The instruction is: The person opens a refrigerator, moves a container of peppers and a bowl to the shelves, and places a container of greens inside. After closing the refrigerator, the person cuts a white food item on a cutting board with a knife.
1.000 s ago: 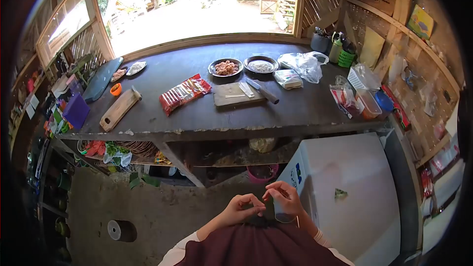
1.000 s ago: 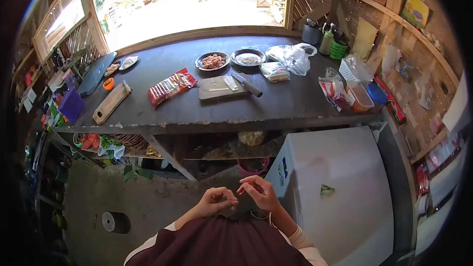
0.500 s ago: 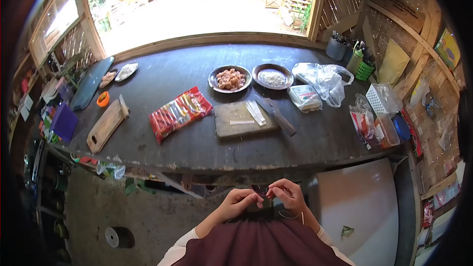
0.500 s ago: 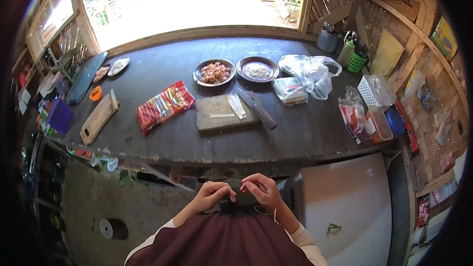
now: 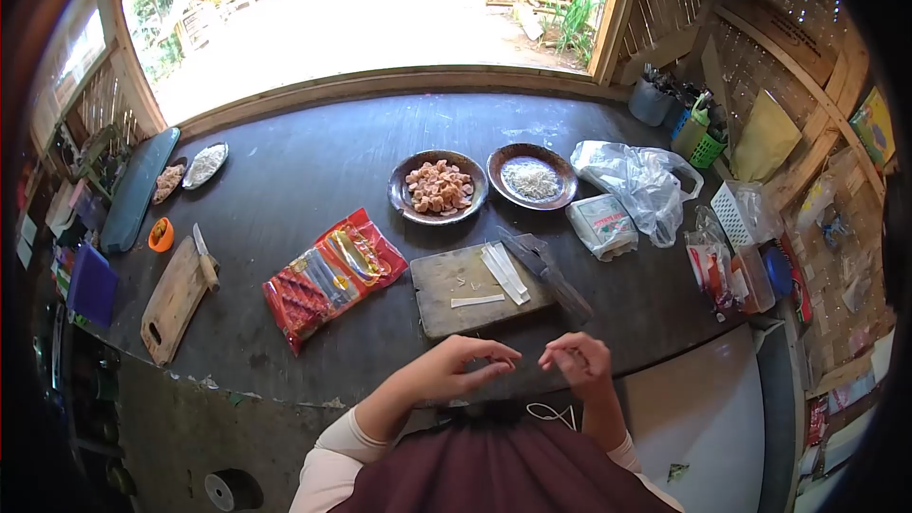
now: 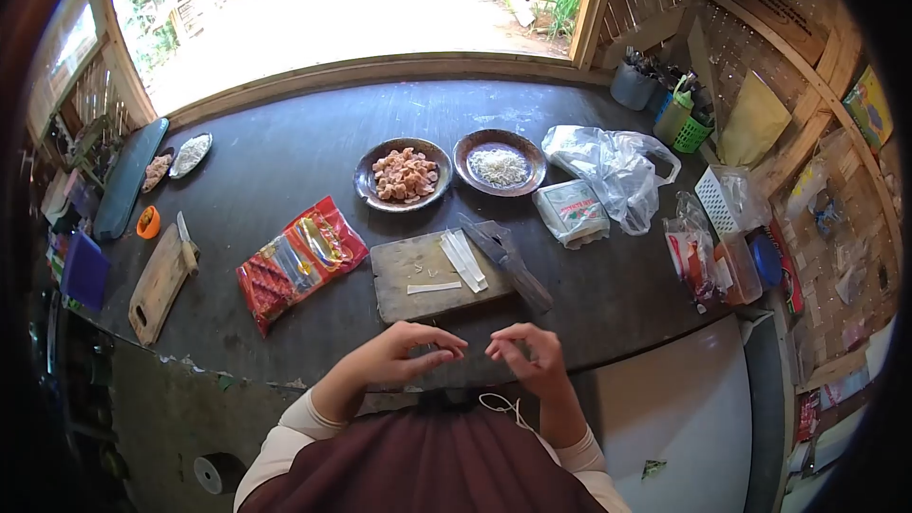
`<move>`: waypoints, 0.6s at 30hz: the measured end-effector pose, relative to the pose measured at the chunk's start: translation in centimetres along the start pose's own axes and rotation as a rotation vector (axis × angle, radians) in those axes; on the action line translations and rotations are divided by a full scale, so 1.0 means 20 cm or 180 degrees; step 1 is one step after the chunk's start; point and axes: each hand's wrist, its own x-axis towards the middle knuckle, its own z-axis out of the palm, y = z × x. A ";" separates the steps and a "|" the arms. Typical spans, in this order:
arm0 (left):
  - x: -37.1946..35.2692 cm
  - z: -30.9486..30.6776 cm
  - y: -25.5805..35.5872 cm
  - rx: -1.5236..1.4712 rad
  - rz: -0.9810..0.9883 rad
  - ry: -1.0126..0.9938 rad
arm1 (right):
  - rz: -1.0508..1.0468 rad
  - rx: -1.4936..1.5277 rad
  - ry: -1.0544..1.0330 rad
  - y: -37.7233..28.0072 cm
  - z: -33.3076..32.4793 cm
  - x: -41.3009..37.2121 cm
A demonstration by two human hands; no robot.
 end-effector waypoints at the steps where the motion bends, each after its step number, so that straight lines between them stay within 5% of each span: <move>1: 0.01 -0.01 -0.02 0.0137 -0.0044 0.0040 | -0.0238 -0.0165 0.0076 -0.01 -0.04 0.04; 10: 0.20 -0.12 0.10 0.1017 -0.0354 -0.0573 | -0.0241 -0.1004 -0.0199 0.00 -0.25 0.53; 12: 0.30 -0.16 0.03 0.1765 -0.0016 -0.0580 | -0.0052 -0.1699 -0.0168 0.07 -0.28 0.62; 14: 0.40 -0.19 -0.06 0.2011 -0.0405 -0.0630 | -0.0173 -0.1760 0.0157 0.16 -0.33 0.65; 18: 0.49 -0.24 -0.22 0.3007 -0.0334 -0.0595 | 0.0504 -0.1718 0.0446 0.27 -0.46 0.64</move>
